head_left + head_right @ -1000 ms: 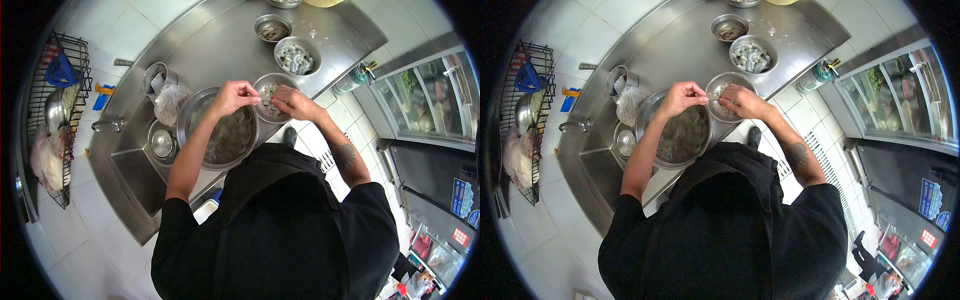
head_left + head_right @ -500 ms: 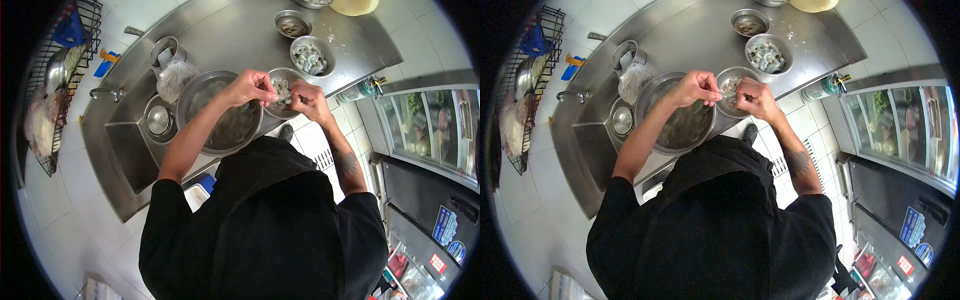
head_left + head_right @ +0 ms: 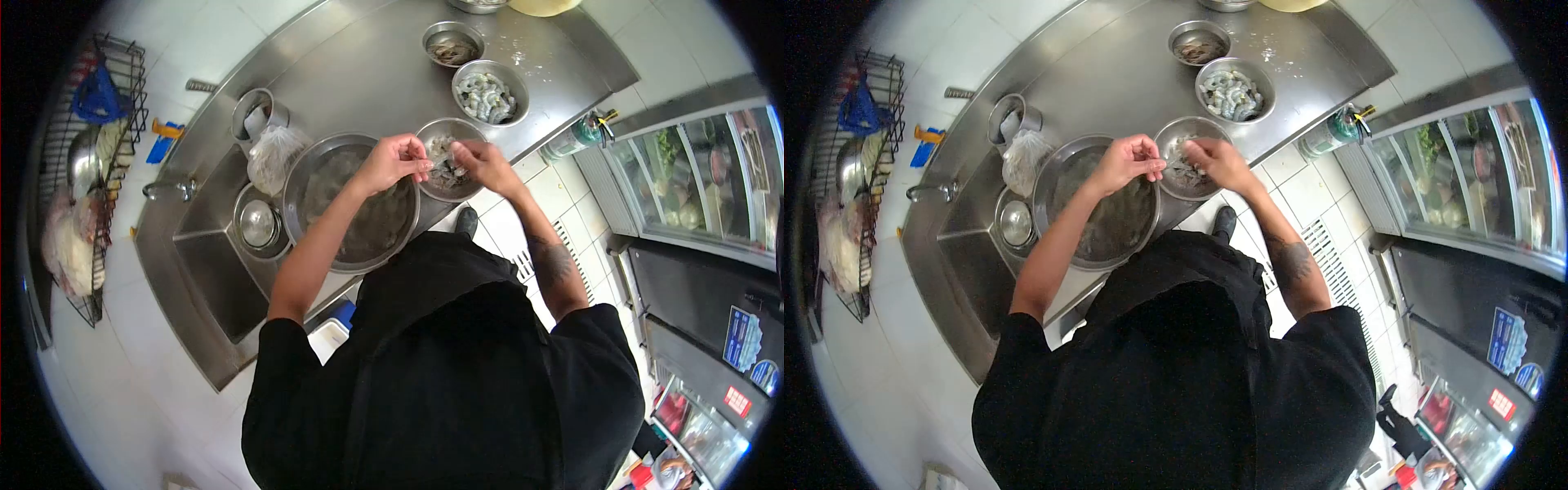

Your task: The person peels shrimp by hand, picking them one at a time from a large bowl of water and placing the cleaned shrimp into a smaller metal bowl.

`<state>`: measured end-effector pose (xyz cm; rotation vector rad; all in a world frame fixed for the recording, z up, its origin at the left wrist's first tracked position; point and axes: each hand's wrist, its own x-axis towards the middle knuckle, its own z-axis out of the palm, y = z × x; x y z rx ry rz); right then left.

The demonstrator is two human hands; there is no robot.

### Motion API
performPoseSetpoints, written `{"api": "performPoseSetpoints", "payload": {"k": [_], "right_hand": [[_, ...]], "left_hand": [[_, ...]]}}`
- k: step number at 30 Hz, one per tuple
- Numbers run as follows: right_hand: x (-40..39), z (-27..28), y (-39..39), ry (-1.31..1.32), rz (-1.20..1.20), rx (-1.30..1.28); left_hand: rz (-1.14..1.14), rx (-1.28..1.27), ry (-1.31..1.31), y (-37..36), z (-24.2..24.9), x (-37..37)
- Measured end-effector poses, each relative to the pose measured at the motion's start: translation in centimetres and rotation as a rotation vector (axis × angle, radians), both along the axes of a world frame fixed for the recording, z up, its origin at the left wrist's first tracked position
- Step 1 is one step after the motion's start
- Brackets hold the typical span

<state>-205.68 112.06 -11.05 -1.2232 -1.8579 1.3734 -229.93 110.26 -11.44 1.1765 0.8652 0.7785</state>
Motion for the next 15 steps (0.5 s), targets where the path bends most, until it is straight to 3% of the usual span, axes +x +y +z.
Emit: {"api": "performPoseSetpoints", "payload": {"k": [1, 5, 7, 8, 11, 15], "right_hand": [[-0.9, 0.5, -0.4, 0.163, -0.02, -0.241], [-1.7, 1.2, -0.7, 0.218, -0.031, -0.314], [-1.3, 0.8, -0.1, 0.281, -0.034, -0.39], [-1.2, 0.6, 0.0, 0.286, -0.037, -0.39], [-1.0, 0.5, 0.3, 0.335, -0.042, -0.518], [-0.9, 1.1, 0.2, 0.33, -0.077, -0.555]], "left_hand": [[-0.018, 0.0, 0.002, 0.0, 0.0, 0.6], [0.053, 0.166, 0.097, -0.6, 0.2, 1.7], [-0.081, 0.701, 0.56, -0.9, 1.2, 1.6], [-0.034, 0.835, 0.647, -1.4, 2.0, 2.3], [0.011, 0.954, 0.72, -1.8, 2.5, 3.2], [-0.08, 0.868, 0.769, -1.6, 3.3, 3.5]]}}
